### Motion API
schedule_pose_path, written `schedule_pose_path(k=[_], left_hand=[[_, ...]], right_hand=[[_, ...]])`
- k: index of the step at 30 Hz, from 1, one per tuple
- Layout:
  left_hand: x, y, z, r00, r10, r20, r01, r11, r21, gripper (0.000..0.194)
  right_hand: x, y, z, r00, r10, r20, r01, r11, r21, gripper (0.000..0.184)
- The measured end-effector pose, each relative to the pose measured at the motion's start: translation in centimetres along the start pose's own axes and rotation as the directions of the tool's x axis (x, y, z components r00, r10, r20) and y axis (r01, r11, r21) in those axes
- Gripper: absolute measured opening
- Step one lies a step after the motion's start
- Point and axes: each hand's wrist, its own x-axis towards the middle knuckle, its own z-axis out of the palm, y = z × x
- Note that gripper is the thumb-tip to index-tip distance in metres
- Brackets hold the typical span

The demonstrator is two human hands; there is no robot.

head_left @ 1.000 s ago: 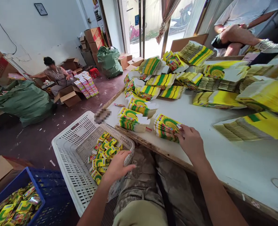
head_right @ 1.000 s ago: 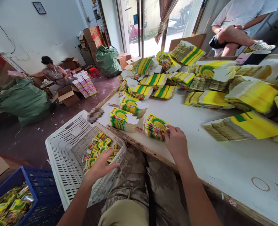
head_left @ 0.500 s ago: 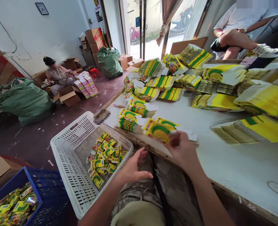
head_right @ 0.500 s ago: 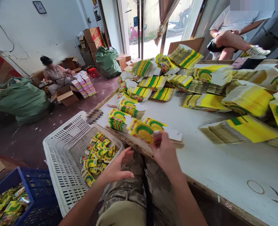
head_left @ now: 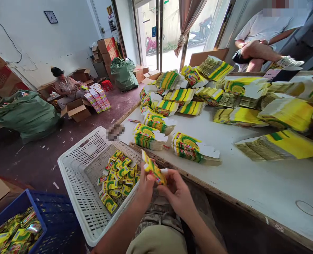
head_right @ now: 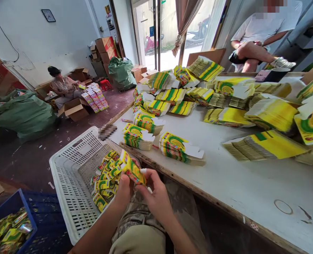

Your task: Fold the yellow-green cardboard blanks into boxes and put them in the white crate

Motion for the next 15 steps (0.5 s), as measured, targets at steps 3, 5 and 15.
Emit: schedule_pose_path(k=[3, 5, 15], left_hand=[[-0.2, -0.9, -0.3, 0.998, -0.004, -0.067, -0.006, 0.989, -0.149, 0.055], [0.1, -1.0, -0.7, 0.994, -0.034, -0.106, 0.018, 0.989, -0.148, 0.042], [1.4, 2.9, -5.6, 0.899, 0.025, 0.437, -0.197, 0.915, 0.352, 0.112]], right_hand=[[0.4, 0.0, -1.3, 0.999, 0.045, 0.02, -0.045, 0.999, 0.021, 0.02], [0.5, 0.0, -2.2, 0.998, 0.043, 0.038, -0.041, 0.998, -0.045, 0.011], [0.8, 0.0, -5.4, 0.848, -0.458, 0.266, 0.512, 0.58, -0.634, 0.024]])
